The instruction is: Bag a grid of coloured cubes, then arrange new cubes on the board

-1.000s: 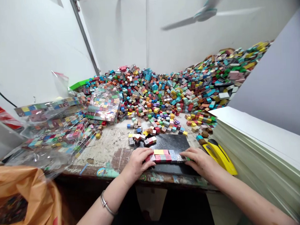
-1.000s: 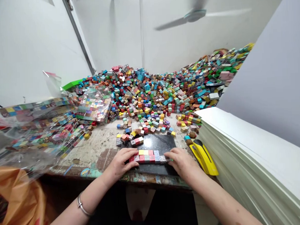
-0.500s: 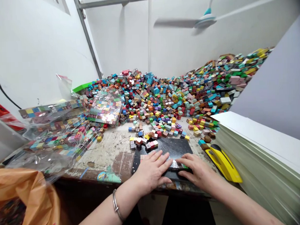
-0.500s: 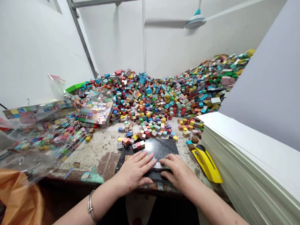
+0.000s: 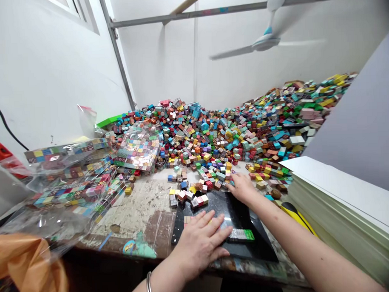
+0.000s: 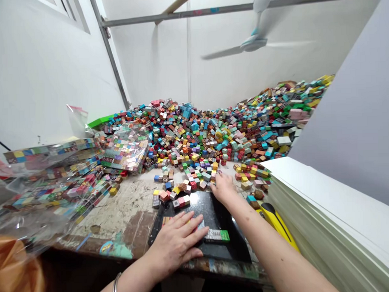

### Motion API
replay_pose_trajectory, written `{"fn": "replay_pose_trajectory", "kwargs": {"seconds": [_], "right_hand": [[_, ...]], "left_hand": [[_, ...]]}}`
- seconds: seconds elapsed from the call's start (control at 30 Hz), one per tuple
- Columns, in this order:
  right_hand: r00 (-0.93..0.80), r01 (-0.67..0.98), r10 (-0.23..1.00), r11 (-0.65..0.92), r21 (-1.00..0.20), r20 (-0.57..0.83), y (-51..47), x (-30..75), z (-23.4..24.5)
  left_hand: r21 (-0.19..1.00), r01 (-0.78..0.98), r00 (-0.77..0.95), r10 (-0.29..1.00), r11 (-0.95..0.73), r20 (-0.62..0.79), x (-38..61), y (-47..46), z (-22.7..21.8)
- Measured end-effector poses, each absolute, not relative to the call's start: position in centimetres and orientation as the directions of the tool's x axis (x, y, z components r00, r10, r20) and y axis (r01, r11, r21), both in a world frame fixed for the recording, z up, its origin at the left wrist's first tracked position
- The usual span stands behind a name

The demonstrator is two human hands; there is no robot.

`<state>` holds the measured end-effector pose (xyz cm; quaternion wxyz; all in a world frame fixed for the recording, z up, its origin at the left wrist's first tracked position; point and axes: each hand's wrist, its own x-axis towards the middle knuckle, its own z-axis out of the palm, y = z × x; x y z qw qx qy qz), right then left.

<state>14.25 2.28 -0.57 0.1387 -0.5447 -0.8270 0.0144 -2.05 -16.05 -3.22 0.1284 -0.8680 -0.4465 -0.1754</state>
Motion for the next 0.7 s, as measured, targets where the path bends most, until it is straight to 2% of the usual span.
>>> {"fn": "replay_pose_trajectory", "kwargs": {"seconds": [0.47,0.7], "right_hand": [[-0.249,0.947,0.959,0.270,-0.174,0.132,2.9,10.2,-1.6],[-0.269,0.934,0.951,0.297,-0.199,0.153,2.9,9.0,-1.5]], "left_hand": [[-0.025,0.833,0.492,0.718,-0.553,0.493,-2.0,-15.9,-4.2],[-0.022,0.829,0.496,0.716,-0.559,0.491,-2.0,-15.9,-4.2]]}}
